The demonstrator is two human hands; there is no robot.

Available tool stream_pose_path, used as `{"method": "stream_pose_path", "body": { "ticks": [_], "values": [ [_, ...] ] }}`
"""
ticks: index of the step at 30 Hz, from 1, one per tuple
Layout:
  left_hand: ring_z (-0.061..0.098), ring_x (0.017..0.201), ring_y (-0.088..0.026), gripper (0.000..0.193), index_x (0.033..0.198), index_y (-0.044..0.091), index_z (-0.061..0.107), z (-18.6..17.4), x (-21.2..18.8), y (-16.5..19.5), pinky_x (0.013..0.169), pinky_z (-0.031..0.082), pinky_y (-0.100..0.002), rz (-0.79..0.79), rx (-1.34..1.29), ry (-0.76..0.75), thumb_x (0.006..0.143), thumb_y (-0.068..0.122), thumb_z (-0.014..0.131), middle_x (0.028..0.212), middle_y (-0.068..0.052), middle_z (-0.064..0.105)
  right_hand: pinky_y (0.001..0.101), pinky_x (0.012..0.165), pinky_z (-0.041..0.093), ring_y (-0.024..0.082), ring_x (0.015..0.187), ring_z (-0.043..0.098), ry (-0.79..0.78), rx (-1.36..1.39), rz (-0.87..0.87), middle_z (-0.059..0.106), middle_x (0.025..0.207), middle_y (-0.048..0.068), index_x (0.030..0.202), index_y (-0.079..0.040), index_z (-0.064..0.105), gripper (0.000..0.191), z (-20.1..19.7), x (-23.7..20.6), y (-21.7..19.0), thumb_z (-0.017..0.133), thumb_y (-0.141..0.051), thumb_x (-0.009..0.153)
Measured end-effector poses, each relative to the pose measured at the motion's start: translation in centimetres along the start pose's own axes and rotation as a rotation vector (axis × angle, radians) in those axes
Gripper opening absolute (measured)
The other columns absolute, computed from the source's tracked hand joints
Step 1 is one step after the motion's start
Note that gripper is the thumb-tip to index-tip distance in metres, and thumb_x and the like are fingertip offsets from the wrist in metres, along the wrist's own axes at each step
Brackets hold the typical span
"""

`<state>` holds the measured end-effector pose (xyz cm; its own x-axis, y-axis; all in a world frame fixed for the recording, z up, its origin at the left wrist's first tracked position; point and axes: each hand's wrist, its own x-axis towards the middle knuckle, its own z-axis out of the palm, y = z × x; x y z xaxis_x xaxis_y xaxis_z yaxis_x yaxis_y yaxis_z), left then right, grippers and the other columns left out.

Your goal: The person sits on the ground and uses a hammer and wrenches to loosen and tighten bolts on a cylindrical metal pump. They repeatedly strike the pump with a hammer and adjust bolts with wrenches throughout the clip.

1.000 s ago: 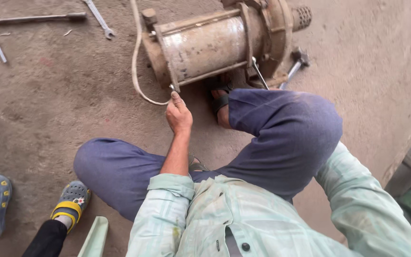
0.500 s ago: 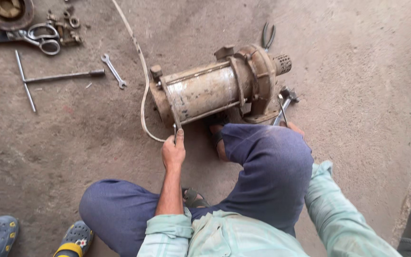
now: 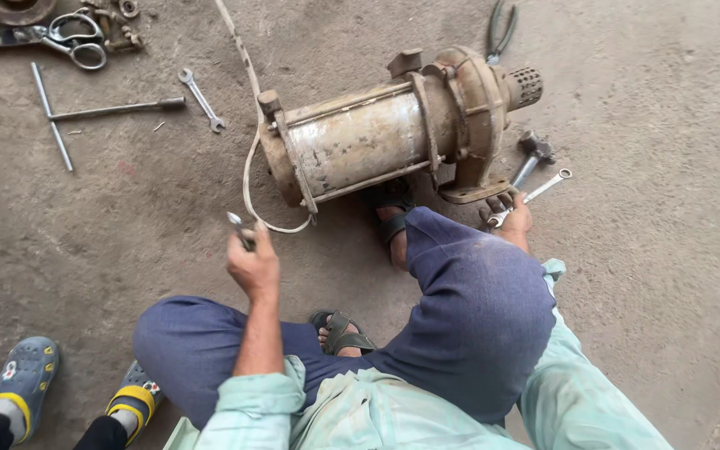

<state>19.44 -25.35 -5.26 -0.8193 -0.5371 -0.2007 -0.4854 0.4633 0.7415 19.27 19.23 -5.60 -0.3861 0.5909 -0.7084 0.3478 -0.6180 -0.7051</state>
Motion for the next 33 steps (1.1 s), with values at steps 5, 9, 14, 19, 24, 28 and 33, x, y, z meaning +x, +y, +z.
{"method": "stream_pose_path", "body": {
  "ticks": [5,9,14,19,24,28,33],
  "values": [
    [0.060,0.076,-0.019,0.042,0.096,0.008,0.057,0.7,8.3,1.3,0.065,0.051,-0.036,0.025,0.153,-0.021,0.088,0.032,0.090,0.090,-0.008,0.062,0.0641,0.103,0.053,0.038,0.120,0.065,-0.181,0.370,0.153,0.067,0.131,0.017,0.134,-0.008,0.060,0.050,1.6,1.3,1.9,0.053,-0.043,0.100],
    [0.064,0.077,-0.014,0.057,0.112,0.009,0.054,3.1,13.2,3.1,0.064,0.046,-0.030,-0.014,0.207,-0.322,0.078,0.031,0.094,0.090,-0.004,0.069,0.0614,0.105,0.052,0.037,0.121,0.064,-0.172,0.357,0.141,0.067,0.130,0.014,0.133,-0.011,0.061,0.053,3.3,2.3,2.4,0.063,-0.044,0.091],
    [0.065,0.066,-0.008,0.026,0.110,0.010,0.064,3.5,13.2,0.8,0.047,0.049,-0.023,-0.181,-0.222,-0.029,0.086,0.016,0.071,0.092,-0.002,0.070,0.0601,0.105,0.053,0.037,0.121,0.065,-0.175,0.401,0.156,0.068,0.131,0.015,0.135,-0.010,0.060,0.054,5.6,2.7,2.4,0.057,-0.045,0.094],
    [0.046,0.043,-0.008,0.008,0.092,0.003,0.062,2.1,7.0,-4.3,0.035,0.032,-0.027,-0.541,-0.666,0.328,0.086,0.003,0.068,0.066,0.000,0.056,0.0588,0.105,0.055,0.037,0.122,0.065,-0.190,0.369,0.165,0.068,0.132,0.016,0.138,-0.008,0.059,0.056,5.7,1.3,2.3,0.052,-0.045,0.097],
    [0.034,0.032,-0.009,0.027,0.078,0.011,0.051,0.5,6.5,-2.3,0.028,0.025,-0.028,-0.561,-0.955,0.212,0.094,0.016,0.071,0.050,0.001,0.041,0.0575,0.106,0.056,0.036,0.123,0.066,-0.186,0.284,0.144,0.068,0.133,0.017,0.140,-0.007,0.058,0.058,7.1,1.7,2.2,0.047,-0.046,0.100],
    [0.040,0.036,-0.010,0.025,0.079,0.011,0.051,-3.3,10.7,0.9,0.032,0.032,-0.029,-0.461,-1.099,0.258,0.093,0.011,0.073,0.053,0.001,0.045,0.0565,0.106,0.057,0.036,0.123,0.067,-0.181,0.199,0.113,0.068,0.134,0.018,0.143,-0.005,0.057,0.060,8.5,0.6,0.3,0.043,-0.047,0.102],
    [0.053,0.050,-0.014,0.020,0.087,0.005,0.059,-5.3,15.5,4.1,0.045,0.044,-0.033,-0.215,-1.020,0.263,0.096,0.005,0.077,0.068,-0.003,0.057,0.0552,0.106,0.059,0.036,0.124,0.067,-0.214,0.098,0.031,0.068,0.135,0.019,0.145,-0.004,0.056,0.062,11.6,0.6,-4.5,0.037,-0.048,0.105]
  ]
}}
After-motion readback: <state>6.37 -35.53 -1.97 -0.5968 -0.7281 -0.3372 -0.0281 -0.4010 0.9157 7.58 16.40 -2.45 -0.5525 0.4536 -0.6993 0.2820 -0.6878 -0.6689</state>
